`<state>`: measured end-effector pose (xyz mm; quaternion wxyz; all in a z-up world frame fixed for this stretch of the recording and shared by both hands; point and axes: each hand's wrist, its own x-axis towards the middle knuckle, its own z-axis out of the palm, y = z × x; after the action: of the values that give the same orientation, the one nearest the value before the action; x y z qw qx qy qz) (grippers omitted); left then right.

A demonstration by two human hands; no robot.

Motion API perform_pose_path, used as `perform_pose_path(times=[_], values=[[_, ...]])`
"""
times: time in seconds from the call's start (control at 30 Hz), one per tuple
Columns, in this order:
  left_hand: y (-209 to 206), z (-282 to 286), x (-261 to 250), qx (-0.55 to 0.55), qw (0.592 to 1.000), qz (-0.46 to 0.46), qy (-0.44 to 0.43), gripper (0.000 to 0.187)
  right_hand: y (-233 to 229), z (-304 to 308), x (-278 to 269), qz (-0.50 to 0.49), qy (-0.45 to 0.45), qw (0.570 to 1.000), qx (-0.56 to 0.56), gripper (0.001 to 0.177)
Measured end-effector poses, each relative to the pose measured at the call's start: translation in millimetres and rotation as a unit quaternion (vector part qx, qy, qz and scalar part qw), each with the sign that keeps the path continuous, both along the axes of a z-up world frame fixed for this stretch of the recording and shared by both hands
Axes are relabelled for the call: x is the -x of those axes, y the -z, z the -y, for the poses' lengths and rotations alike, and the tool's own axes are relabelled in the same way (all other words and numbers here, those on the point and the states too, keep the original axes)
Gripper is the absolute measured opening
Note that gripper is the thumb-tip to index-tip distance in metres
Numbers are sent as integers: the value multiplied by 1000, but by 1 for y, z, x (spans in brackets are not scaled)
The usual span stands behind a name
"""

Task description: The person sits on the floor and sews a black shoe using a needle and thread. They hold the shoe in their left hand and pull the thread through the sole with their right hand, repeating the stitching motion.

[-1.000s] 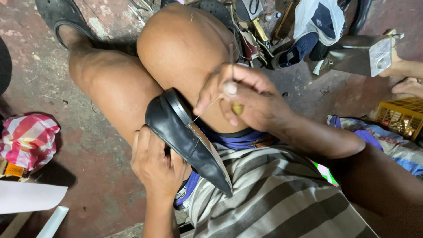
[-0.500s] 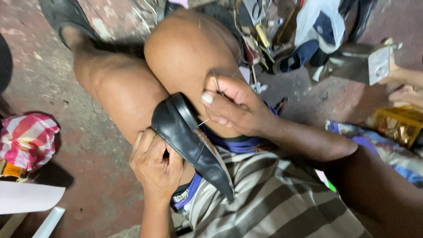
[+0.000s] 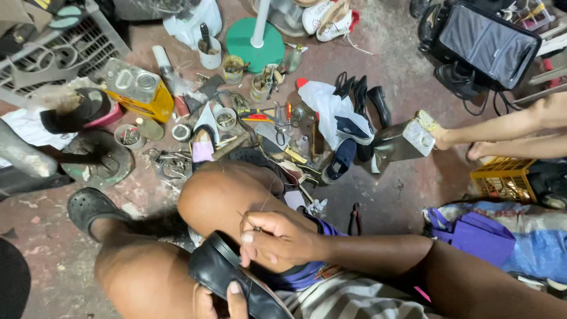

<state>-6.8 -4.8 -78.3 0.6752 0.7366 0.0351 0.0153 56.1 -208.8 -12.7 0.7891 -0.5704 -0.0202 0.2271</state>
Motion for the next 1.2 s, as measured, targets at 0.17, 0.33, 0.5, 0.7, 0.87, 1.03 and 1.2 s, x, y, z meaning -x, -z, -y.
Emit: perform_pose_path(times=[0.17, 0.33, 0.5, 0.7, 0.87, 1.03, 1.2], values=[[40, -20, 13, 121, 991, -12, -53, 20, -7, 7, -11, 57, 14, 998, 13, 23], [17, -4, 20, 283, 949, -2, -140, 17, -8, -2, -14, 39, 22, 998, 40, 25], [-9, -10, 12, 304, 945, -3, -121, 15, 1, -7, -12, 58, 37, 991, 111, 27], [-6, -34, 9, 278, 953, -47, -114, 15, -17, -5, -39, 133, 14, 956, 261, 24], [3, -57, 20, 291, 945, -40, -144, 16, -37, 0, -58, 137, -3, 962, 236, 28], [27, -50, 11, 392, 909, -13, -141, 19, -53, -10, -75, 195, -3, 939, 284, 28], [31, -67, 2, 429, 896, -70, -91, 20, -67, -5, -82, 449, 57, 794, 406, 20]])
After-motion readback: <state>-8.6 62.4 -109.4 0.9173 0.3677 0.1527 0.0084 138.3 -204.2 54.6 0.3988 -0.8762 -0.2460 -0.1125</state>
